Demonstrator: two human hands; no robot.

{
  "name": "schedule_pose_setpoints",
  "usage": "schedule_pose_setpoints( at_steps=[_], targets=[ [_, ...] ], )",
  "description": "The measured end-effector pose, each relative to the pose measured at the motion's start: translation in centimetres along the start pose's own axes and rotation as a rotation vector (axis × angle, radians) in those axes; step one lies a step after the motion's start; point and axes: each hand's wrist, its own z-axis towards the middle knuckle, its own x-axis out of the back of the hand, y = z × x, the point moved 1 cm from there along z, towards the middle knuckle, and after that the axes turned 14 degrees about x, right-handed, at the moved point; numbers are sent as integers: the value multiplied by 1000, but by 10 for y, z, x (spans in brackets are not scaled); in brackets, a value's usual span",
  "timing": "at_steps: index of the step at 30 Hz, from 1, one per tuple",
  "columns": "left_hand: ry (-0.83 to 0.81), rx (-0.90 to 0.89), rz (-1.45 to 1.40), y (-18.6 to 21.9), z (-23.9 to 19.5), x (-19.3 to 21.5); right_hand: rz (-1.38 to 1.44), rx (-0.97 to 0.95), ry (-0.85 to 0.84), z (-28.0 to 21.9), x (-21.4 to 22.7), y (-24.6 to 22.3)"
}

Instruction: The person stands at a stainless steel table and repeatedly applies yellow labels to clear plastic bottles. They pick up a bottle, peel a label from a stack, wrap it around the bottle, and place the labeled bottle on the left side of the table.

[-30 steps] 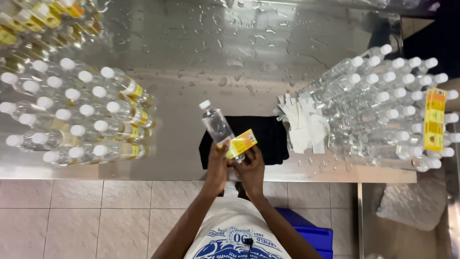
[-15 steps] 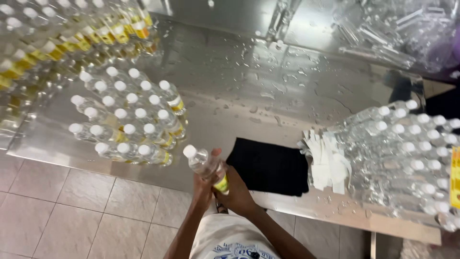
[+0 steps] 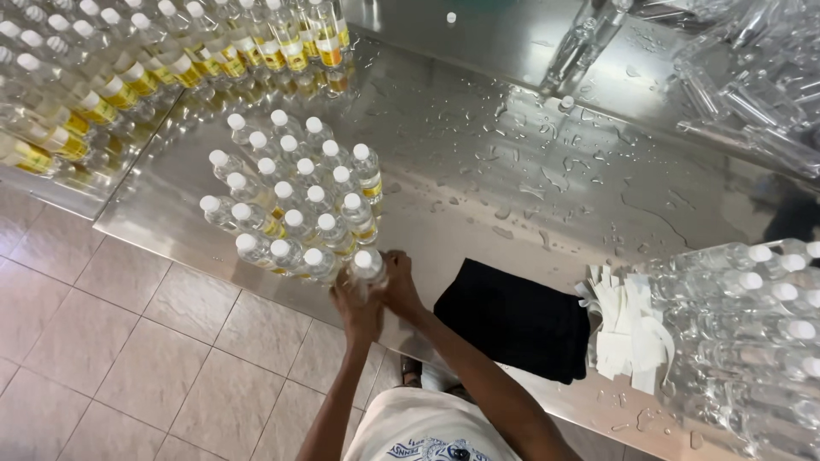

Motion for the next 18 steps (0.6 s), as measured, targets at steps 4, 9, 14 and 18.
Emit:
schedule_pose_setpoints(
  at_steps=[4, 9, 14, 18],
  targets=[
    [-174, 136, -485, -50, 5, -6, 252, -95, 185, 16, -23, 39],
    [-381, 258, -948, -71, 29, -35, 753, -263, 416, -59, 41, 57],
    [-724, 427, -583, -17, -23, -72, 194, -283, 829, -223, 236, 24],
    [-863, 534, -355, 42, -98, -136, -370, -127, 945, -375, 415, -18]
  ],
)
